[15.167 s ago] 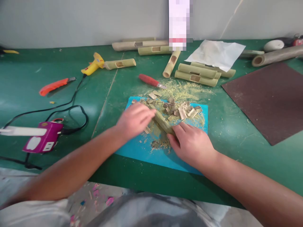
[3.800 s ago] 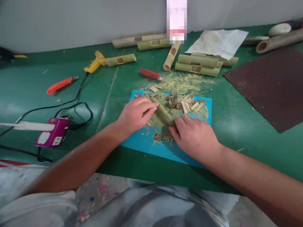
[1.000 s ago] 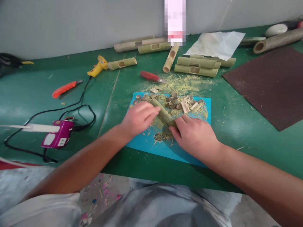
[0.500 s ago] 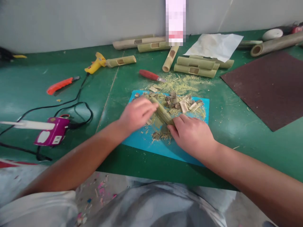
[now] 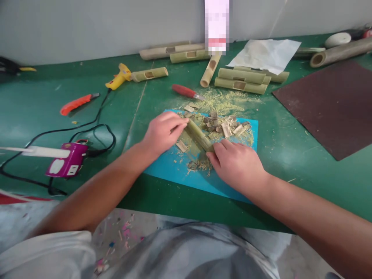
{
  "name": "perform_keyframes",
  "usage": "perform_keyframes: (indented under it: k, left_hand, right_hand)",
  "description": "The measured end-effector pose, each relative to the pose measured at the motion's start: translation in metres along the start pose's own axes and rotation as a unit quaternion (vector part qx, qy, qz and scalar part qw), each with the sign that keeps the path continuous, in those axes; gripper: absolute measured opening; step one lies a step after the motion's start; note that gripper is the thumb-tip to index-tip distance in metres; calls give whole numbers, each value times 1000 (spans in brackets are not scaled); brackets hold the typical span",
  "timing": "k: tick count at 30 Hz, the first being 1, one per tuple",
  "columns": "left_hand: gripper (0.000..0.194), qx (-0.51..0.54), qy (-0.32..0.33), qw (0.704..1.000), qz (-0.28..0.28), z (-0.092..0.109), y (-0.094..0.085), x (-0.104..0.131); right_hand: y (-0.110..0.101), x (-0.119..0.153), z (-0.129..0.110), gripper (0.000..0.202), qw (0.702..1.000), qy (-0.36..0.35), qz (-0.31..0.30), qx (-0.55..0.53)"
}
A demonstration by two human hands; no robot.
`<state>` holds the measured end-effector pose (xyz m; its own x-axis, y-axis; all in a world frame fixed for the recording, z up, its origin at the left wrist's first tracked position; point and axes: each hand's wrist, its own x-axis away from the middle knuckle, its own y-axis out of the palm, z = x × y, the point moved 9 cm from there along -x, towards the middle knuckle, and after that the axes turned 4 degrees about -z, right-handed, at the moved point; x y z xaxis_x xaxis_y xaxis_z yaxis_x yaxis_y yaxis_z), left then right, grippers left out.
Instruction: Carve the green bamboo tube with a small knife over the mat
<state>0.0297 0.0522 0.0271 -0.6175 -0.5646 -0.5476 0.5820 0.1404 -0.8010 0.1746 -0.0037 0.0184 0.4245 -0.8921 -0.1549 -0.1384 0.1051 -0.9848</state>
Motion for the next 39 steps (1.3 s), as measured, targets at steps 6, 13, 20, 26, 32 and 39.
perform_keyframes:
  k: [6, 13, 20, 26, 32, 39]
  left_hand:
    - [17, -10, 14, 1000, -4, -5, 1, -3]
    - [20, -10, -22, 1000, 11, -13, -5, -2]
    - [21, 15, 28, 999, -31, 15, 9, -6]
    - [23, 1, 32, 999, -37, 13, 12, -4]
    - [25, 10, 4, 1000, -21, 6, 9, -4]
    - [23, 17, 23, 999, -24, 11, 9, -4]
  right_hand:
    - [-13, 4, -7, 35, 998, -29, 51, 26]
    - [-18, 7, -9, 24, 996, -42, 75, 36]
    - [-17, 7, -9, 25, 994, -38, 93, 39]
    - [-16, 8, -14, 27, 994, -50, 87, 33]
    - [-12, 7, -12, 28, 997, -40, 63, 28]
    - [-11, 6, -12, 28, 998, -32, 46, 35]
